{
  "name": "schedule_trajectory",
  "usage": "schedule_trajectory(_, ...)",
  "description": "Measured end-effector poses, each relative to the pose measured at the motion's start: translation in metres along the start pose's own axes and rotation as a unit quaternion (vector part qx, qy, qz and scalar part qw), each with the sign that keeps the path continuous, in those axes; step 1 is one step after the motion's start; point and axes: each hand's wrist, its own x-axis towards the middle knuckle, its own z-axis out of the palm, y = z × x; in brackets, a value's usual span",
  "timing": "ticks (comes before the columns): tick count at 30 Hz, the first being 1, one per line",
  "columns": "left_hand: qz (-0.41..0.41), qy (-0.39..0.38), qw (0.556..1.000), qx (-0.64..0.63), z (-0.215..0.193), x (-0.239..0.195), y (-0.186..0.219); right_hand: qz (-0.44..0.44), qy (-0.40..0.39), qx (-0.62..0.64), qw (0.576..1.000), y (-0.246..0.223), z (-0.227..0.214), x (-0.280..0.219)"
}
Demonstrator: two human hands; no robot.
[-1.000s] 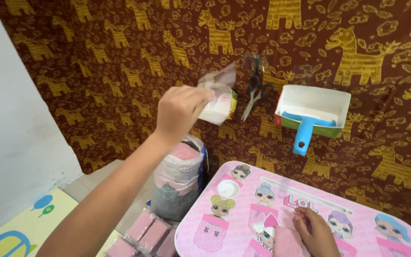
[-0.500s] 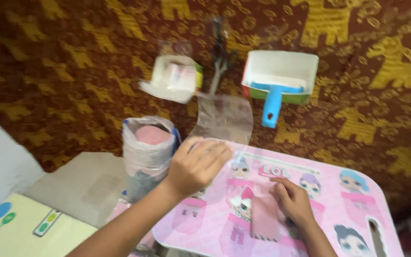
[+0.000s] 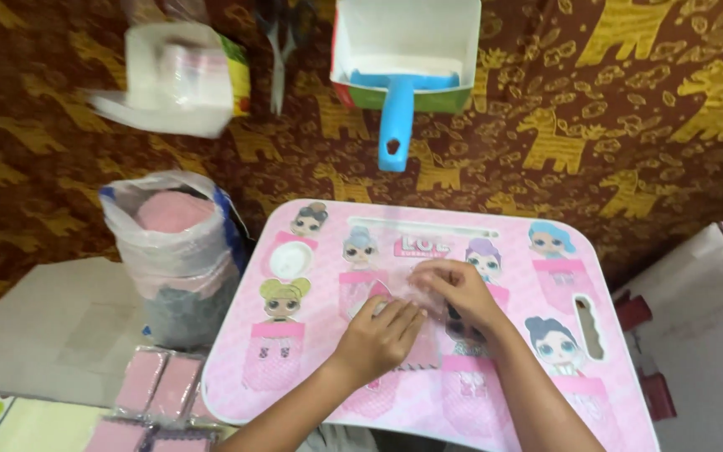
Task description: The person takes a grey sponge from a plastic bag and places it on a pink tray. They use a blue-handled roller to smooth the sponge, then flip it to roll the pink side. Finally, they place the sponge into a clear plastic bag and set it aside.
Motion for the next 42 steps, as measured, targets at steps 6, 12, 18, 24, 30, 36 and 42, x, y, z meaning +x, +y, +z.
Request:
schedule_trajectory(6,-0.088,-0.007,0.992,-0.089,0.032,-0.025,-0.01,-0.003,0.047,0.086,0.995,-0.001,0.007,0.002)
schedule_trajectory(12,-0.539,-0.08,0.749,-0.377,0.012,0.02,-0.051,0.046,0.039,0.111,0.992,-0.01,0.007,0.002)
schedule_trajectory(18,-0.573,-0.079,0.548,-0.604,0.074,-0.017,-0.079,0.072,0.023,0.147,0.986,0.004,0.001,0.005)
schedule_trajectory(24,-0.548,-0.082,0.53,-0.642,0.088,-0.041,-0.093,0.163,0.118,0.132,0.971,0.02,-0.008,0.015)
schedule_trajectory(30,-0.537,-0.083,0.515,-0.663,0.086,-0.041,-0.097,0.108,0.091,-0.27,0.953,0.042,-0.01,0.009)
schedule_trajectory(36,-0.543,-0.094,0.473,-0.687,0.079,-0.036,-0.102,-0.015,-0.093,-0.306,0.947,-0.03,-0.002,-0.01)
schedule_trajectory(42,-0.536,-0.107,0.475,-0.69,0.074,-0.034,-0.103,0.055,-0.113,-0.352,0.928,-0.055,0.006,-0.02)
